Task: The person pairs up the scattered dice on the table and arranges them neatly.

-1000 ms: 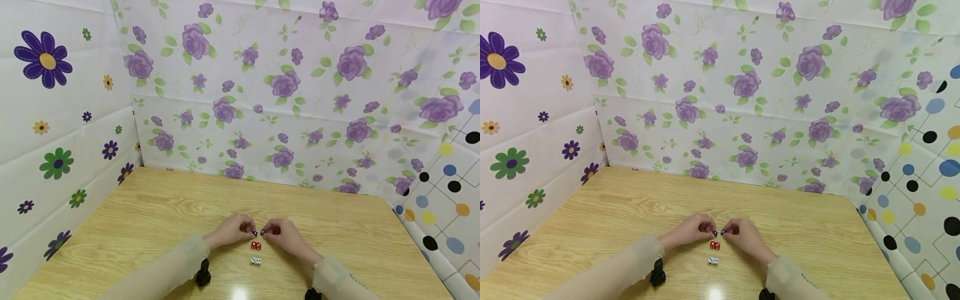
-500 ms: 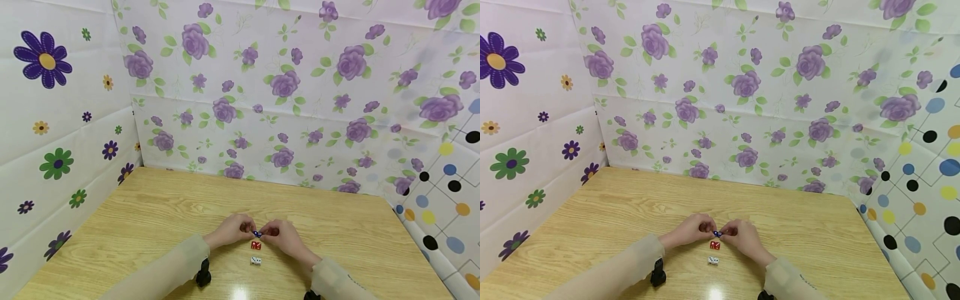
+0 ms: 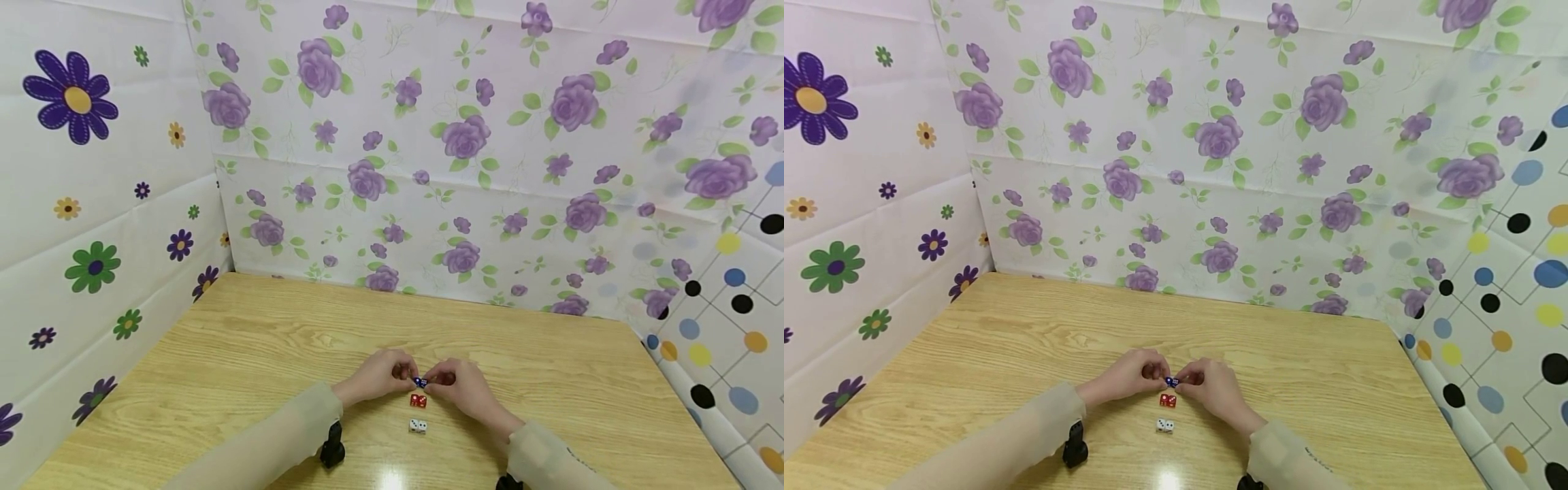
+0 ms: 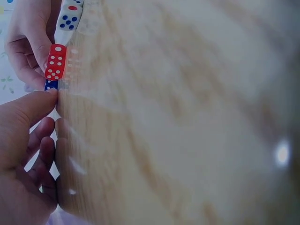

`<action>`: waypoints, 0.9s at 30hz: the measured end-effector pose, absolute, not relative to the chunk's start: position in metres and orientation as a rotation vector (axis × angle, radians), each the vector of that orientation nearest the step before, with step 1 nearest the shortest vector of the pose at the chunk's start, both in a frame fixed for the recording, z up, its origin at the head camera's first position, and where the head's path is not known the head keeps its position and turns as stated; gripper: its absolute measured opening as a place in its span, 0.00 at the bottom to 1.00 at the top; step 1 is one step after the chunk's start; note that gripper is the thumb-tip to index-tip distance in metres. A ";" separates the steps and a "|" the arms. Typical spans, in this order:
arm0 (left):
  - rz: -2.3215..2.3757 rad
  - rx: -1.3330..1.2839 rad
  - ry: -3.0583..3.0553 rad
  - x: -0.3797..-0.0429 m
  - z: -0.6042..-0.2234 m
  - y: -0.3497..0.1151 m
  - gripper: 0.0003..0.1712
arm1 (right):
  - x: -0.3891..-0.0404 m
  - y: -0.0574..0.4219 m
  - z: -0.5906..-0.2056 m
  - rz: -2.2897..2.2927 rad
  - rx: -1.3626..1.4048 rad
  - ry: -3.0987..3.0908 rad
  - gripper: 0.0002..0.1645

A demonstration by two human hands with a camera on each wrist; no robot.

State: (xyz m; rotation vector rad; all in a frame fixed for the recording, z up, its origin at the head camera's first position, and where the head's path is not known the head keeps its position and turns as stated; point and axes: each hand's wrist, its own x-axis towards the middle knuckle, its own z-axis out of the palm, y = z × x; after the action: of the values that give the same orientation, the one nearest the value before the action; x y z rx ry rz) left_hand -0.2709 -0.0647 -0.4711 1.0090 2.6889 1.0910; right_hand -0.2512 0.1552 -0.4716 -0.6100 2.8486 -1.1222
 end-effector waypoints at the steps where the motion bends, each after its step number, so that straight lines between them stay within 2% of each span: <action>1: 1.093 1.011 2.689 -0.271 -0.471 -0.065 0.03 | -0.251 0.155 -0.472 -1.120 -0.612 2.850 0.04; 27: 1.107 1.020 2.673 -0.273 -0.473 -0.066 0.02 | -0.254 0.156 -0.475 -1.120 -0.617 2.849 0.04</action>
State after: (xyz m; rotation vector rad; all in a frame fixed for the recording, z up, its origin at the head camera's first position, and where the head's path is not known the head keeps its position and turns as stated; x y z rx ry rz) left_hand -0.2728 -0.0660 -0.4726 1.0201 2.6729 1.1065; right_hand -0.2540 0.1560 -0.4748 -0.6167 2.8495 -1.1204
